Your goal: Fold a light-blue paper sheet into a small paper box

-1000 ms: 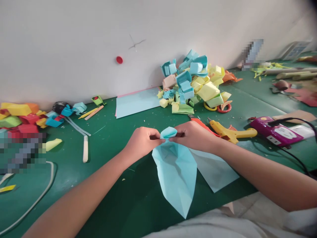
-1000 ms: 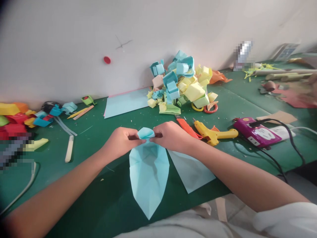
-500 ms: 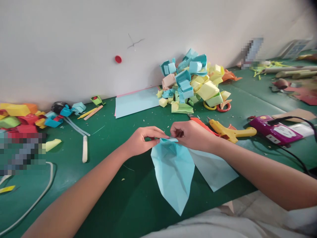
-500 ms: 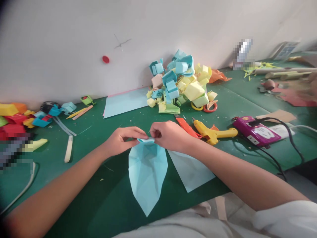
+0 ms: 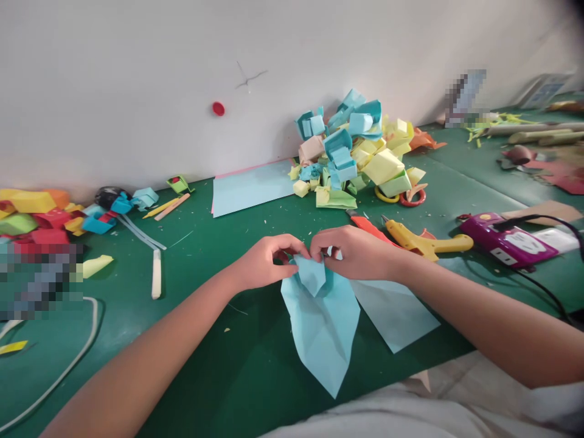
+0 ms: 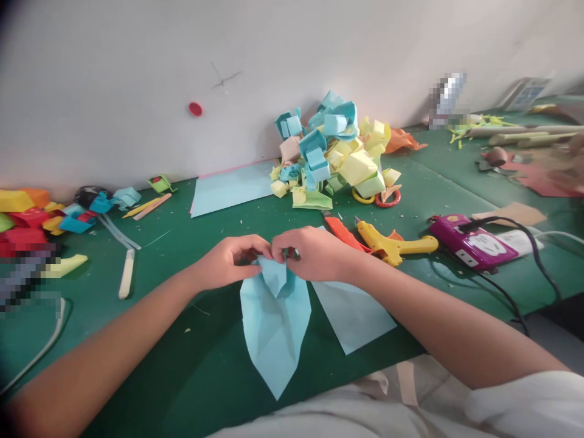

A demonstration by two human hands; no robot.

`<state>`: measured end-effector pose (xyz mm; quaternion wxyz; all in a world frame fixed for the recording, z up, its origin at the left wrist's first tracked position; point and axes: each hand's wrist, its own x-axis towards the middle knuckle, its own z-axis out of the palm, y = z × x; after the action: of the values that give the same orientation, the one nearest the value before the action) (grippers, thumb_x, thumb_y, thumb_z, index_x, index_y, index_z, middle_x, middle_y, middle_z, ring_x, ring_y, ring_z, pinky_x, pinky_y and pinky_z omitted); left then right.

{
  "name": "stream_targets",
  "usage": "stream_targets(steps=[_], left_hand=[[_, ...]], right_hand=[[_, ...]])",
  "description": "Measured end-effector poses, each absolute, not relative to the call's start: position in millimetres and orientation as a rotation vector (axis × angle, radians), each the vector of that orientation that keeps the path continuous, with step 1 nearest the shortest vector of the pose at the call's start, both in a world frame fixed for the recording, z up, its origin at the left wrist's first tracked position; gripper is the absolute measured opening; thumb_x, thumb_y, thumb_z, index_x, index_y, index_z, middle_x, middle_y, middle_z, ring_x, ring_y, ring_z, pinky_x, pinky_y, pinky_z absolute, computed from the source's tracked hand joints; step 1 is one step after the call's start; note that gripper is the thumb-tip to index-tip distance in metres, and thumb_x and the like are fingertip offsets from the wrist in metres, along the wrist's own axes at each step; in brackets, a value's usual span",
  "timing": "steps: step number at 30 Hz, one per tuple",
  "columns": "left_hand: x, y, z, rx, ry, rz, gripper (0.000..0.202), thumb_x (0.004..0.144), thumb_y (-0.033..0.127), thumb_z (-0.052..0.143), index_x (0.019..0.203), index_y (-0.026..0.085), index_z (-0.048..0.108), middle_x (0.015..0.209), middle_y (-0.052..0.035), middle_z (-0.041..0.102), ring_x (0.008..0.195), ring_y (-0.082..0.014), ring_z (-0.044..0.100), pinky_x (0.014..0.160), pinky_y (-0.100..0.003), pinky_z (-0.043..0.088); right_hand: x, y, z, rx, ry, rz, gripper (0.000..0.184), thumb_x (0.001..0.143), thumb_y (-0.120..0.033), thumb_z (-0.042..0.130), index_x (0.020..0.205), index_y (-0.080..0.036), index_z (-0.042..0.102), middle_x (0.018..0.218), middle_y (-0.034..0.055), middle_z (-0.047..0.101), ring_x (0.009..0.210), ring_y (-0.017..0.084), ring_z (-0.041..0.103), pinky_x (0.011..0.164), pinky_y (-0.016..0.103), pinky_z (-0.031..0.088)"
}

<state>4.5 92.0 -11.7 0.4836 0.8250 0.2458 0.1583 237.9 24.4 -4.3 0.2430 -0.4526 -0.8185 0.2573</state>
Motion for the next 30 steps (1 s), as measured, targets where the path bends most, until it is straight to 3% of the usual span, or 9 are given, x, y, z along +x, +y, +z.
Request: stream_targets(steps=[6, 13, 20, 24, 30], left_hand=[[9.3, 83.6, -5.0, 2.048, 0.667, 0.404, 0.013, 0.086, 0.024, 0.063, 0.097, 0.020, 0.070, 0.107, -0.0061, 0.069, 0.091, -0.0194, 0.064, 0.082, -0.034, 0.052], [10.8, 75.8, -4.2, 2.145, 0.833, 0.475, 0.014, 0.087, 0.019, 0.061, 0.100, 0.023, 0.065, 0.102, -0.0014, 0.069, 0.091, -0.0176, 0.065, 0.084, -0.033, 0.053], [15.3, 62.6, 6.0, 2.237, 0.930, 0.448, 0.018, 0.085, 0.016, 0.060, 0.101, 0.024, 0.067, 0.101, -0.0004, 0.073, 0.090, -0.0175, 0.068, 0.080, -0.029, 0.053], [16.8, 58.9, 6.3, 2.377, 1.011, 0.322, 0.017, 0.090, 0.027, 0.059, 0.095, 0.024, 0.075, 0.089, -0.0001, 0.076, 0.075, -0.0178, 0.067, 0.065, -0.027, 0.047], [14.7, 62.1, 7.5, 2.388, 1.061, 0.291, 0.021, 0.089, 0.034, 0.062, 0.079, 0.024, 0.079, 0.059, 0.0020, 0.066, 0.050, -0.0135, 0.050, 0.049, -0.026, 0.032]], right_hand=[[238.4, 22.4, 3.1, -1.204, -2.236, 0.763, 0.022, 0.080, -0.010, 0.055, 0.090, -0.023, 0.070, 0.092, 0.0002, 0.073, 0.081, 0.016, 0.064, 0.071, 0.028, 0.047], [234.3, 23.8, -5.2, -1.385, -2.042, 0.777, 0.017, 0.084, -0.027, 0.066, 0.100, -0.024, 0.067, 0.093, 0.0005, 0.073, 0.078, 0.016, 0.065, 0.067, 0.028, 0.048], [228.1, 21.8, -2.7, -1.546, -2.045, 0.691, 0.003, 0.080, -0.026, 0.069, 0.080, -0.024, 0.072, 0.080, -0.0017, 0.073, 0.069, 0.015, 0.063, 0.059, 0.026, 0.041], [225.8, 19.6, -1.4, -1.571, -2.075, 0.609, 0.004, 0.080, -0.024, 0.069, 0.080, -0.025, 0.073, 0.082, -0.0011, 0.074, 0.071, 0.015, 0.062, 0.059, 0.026, 0.040], [227.4, 18.0, 0.7, -1.467, -2.162, 0.625, 0.012, 0.087, -0.029, 0.065, 0.090, -0.026, 0.076, 0.087, 0.0006, 0.075, 0.075, 0.017, 0.065, 0.062, 0.027, 0.042]])
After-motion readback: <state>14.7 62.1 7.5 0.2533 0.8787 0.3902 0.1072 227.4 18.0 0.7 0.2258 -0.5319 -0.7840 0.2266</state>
